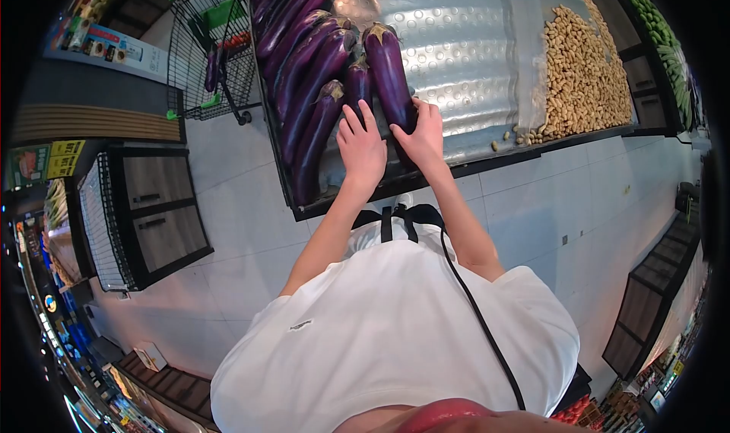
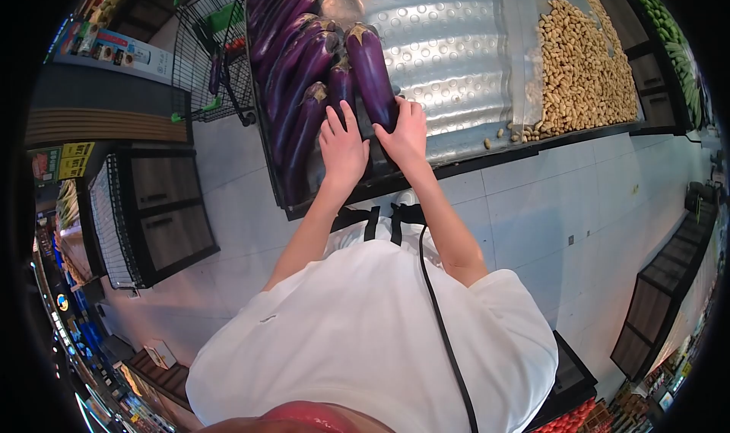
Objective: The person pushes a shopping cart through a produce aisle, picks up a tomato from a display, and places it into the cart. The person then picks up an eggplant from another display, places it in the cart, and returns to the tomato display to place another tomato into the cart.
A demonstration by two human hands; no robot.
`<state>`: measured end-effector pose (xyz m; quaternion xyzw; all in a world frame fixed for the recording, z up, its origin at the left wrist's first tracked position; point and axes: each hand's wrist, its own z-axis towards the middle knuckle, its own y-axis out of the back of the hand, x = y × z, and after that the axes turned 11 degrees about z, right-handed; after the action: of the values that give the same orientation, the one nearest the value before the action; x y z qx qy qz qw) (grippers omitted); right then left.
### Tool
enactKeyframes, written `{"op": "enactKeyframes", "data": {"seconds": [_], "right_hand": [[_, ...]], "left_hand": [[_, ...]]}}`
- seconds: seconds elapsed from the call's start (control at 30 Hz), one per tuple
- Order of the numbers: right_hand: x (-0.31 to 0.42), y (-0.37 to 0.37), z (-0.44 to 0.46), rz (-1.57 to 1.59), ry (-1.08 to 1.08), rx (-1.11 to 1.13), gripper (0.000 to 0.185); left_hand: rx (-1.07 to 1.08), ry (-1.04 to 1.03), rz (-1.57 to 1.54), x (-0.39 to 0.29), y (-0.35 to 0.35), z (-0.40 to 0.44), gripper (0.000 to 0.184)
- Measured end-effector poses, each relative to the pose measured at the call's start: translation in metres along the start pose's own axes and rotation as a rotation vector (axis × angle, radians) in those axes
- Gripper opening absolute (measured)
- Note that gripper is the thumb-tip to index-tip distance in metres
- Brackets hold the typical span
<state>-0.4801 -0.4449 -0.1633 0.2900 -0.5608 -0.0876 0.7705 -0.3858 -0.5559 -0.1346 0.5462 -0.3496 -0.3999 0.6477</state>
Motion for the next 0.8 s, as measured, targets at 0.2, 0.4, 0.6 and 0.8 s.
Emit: {"op": "enactKeyframes", "data": {"seconds": [0.2,0.4,0.6,0.8], "right_hand": [[-0.01,0.012,0.01,0.09,-0.051,0.058,0.073],[0.011,0.011,0.008,-0.064,-0.132,0.099,0.073],[-0.001,-0.004,0.001,-0.087,-0.025,0.015,0.073],[-0.015,0.001,0.003,-0.009,-0.011,0.051,0.076]], "left_hand": [[-0.121,-0.095,-0.236,0.017,0.016,-0.004,0.086],[-0.194,-0.165,-0.089,0.011,-0.011,0.022,0.074],[-0.176,-0.201,-0.195,0.025,-0.007,0.018,0.077],[-0.023,-0.15,-0.601,0.034,0.023,-0.038,0.055]]}}
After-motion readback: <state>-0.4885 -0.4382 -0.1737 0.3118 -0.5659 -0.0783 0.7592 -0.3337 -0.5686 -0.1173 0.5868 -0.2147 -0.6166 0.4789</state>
